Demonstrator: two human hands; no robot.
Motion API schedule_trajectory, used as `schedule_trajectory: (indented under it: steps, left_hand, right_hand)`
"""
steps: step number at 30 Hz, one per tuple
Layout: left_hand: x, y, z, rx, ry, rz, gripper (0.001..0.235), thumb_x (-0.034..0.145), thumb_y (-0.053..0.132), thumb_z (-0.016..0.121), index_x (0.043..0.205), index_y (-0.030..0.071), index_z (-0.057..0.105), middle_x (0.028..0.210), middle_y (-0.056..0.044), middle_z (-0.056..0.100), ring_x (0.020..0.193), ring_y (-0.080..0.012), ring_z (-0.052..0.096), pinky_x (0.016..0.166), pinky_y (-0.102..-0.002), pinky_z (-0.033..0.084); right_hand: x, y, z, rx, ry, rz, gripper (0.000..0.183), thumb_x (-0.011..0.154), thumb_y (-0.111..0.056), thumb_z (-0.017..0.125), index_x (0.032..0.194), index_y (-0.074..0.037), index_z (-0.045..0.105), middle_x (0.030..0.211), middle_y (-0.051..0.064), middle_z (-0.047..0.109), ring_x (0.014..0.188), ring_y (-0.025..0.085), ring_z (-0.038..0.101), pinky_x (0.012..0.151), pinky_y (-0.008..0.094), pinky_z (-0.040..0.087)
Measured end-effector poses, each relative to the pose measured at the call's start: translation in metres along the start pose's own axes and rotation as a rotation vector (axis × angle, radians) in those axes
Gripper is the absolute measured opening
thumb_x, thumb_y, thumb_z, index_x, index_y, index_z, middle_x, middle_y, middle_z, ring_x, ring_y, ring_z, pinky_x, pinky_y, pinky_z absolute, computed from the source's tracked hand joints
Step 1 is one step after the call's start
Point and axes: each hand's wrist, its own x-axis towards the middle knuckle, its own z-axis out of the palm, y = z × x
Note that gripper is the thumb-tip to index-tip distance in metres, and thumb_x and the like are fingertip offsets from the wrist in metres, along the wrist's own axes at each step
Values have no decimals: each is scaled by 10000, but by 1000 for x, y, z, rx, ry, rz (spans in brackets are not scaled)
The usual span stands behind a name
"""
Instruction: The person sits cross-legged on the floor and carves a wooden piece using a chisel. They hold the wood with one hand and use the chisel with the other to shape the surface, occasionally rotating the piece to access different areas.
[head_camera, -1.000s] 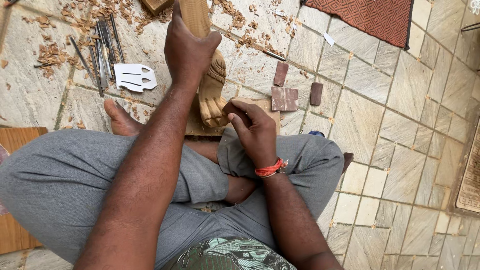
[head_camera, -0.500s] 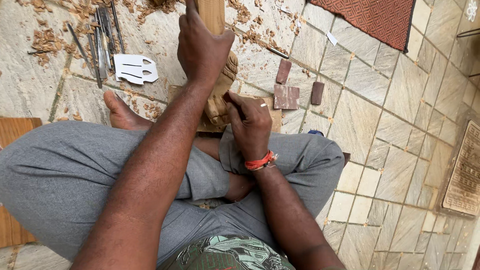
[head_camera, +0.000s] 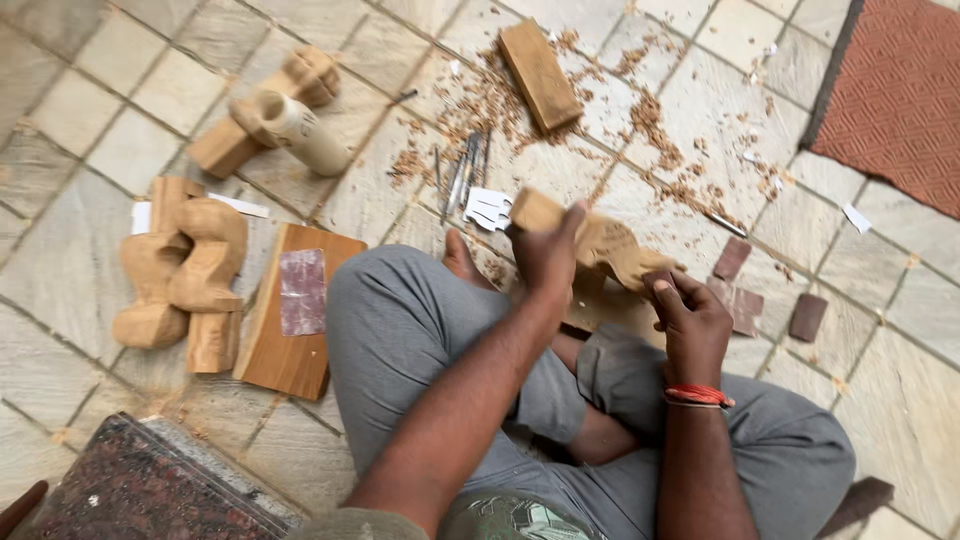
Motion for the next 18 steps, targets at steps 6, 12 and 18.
schedule_trajectory:
  steps: [6,12,18]
  left_hand:
    - [-18,-62,-39,-207,-128,-658,564,935,386,707,1371,58,562,1272,-108,620,1105,-286,655,915,-501,575]
    - [-30,-46,-63,316,-975,-570,522,972,468,652,1218,8,660,1311,-279,674,1150,-364,690,817,-426,592]
    - [-27,13,-43,1357,-530,977,905,550,521,880,1200,-14,549,1079,-206,691,887,-317,706,742,-462,591]
  right_hand:
    - [17,18,15,-123,109,-288,325,931,-161,781,1205,9,742,1075,126,779,935,154,735,836,287,571]
    - [15,4,22,-268,108,-359,270,914,-145,774,1171,-62,773,1060,100,794,956,156,763,835,297,576]
    - [18,9,21,-314,111,-318,269,900,-148,789,1161,-85,782,1046,89,794,938,154,764,804,290,582]
